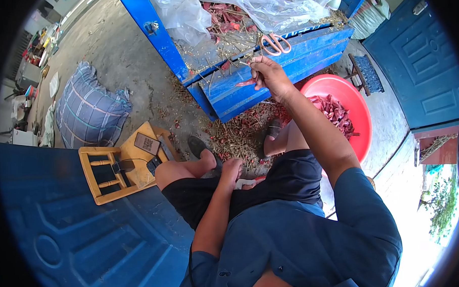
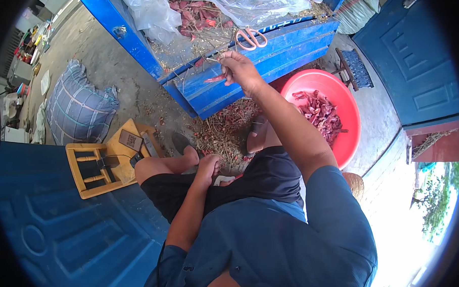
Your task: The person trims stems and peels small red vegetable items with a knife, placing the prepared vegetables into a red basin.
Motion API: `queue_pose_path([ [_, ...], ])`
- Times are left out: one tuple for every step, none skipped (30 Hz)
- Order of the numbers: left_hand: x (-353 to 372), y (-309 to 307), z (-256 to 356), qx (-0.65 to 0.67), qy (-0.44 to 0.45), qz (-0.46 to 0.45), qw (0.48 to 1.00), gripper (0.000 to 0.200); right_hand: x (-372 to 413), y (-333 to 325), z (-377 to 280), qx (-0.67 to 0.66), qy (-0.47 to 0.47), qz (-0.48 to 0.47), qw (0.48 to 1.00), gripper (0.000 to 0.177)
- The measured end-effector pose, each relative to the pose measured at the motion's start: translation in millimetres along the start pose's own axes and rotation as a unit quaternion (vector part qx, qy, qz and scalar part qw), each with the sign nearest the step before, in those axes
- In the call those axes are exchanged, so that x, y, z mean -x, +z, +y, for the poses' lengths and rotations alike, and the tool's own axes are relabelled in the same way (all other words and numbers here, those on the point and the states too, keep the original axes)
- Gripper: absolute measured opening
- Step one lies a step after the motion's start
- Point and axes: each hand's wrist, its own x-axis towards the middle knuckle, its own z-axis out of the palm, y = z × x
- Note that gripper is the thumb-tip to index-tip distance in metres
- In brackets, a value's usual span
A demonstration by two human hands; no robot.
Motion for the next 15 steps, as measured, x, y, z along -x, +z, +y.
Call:
queue_pose_path([
  [-1.2, -0.2, -0.1, 0.003, -0.002, 0.000, 1.000, 0.011, 0.1, -1.7, -0.3, 0.049, -0.006, 0.002, 0.999, 0.014],
  [-2.2, -0.3, -0.5, 0.007, -0.005, -0.001, 1.000, 0.012, 0.5, -2.5, 0.6, 0.048, -0.005, 0.004, 0.999, 0.014],
  [-2.1, 0.6, 0.1, 0.007, -0.007, -0.002, 1.000, 0.012, 1.1, -1.3, 0.3, 0.078, -0.014, 0.015, 0.997, 0.019],
  [-2.1, 1.4, 1.0, -0.001, -0.011, 0.001, 1.000, 0.012, 1.5, 0.0, -0.3, 0.108, -0.024, 0.026, 0.993, 0.024],
  [-2.2, 2.0, 2.1, -0.009, -0.015, 0.003, 1.000, 0.011, 3.4, -0.6, -1.8, 0.109, -0.023, 0.027, 0.993, 0.024],
  [-2.4, 2.0, 2.5, -0.009, -0.016, 0.003, 1.000, 0.011, 10.2, 3.4, -9.9, 0.192, -0.014, 0.026, 0.981, 0.034],
  [-2.3, 2.1, 2.0, -0.011, -0.015, 0.005, 1.000, 0.011, 15.8, 6.2, -16.7, 0.274, -0.004, 0.024, 0.961, 0.043],
  [-2.1, 2.0, 1.4, -0.013, -0.014, 0.006, 1.000, 0.011, 16.0, 4.3, -21.8, 0.274, -0.001, 0.025, 0.961, 0.043],
  [-2.9, 0.5, 0.1, -0.013, -0.017, 0.005, 1.000, 0.011, 13.8, -1.8, -27.5, 0.290, 0.048, 0.027, 0.955, 0.053],
  [-4.1, -1.5, -1.2, -0.003, -0.015, 0.002, 1.000, 0.011, 13.9, -10.1, -30.5, 0.306, 0.097, 0.030, 0.947, 0.064],
  [-5.7, -2.4, -2.1, 0.007, -0.011, -0.001, 1.000, 0.011, 16.4, -21.0, -32.6, 0.305, 0.099, 0.034, 0.946, 0.064],
  [-6.9, -2.6, -2.0, 0.006, -0.012, -0.004, 1.000, 0.011, 19.2, -34.3, -36.2, 0.285, 0.064, 0.034, 0.956, 0.065],
  [-6.5, -3.8, -3.1, 0.008, -0.012, -0.004, 1.000, 0.011, 23.9, -48.2, -39.5, 0.265, 0.030, 0.032, 0.963, 0.067],
  [-6.7, -4.7, -3.4, 0.012, -0.010, -0.002, 1.000, 0.010, 29.7, -65.2, -38.2, 0.260, 0.027, 0.069, 0.963, 0.067],
  [-6.9, -5.3, -3.9, 0.015, -0.007, -0.003, 1.000, 0.010, 36.5, -85.8, -34.5, 0.256, 0.022, 0.105, 0.961, 0.067],
])
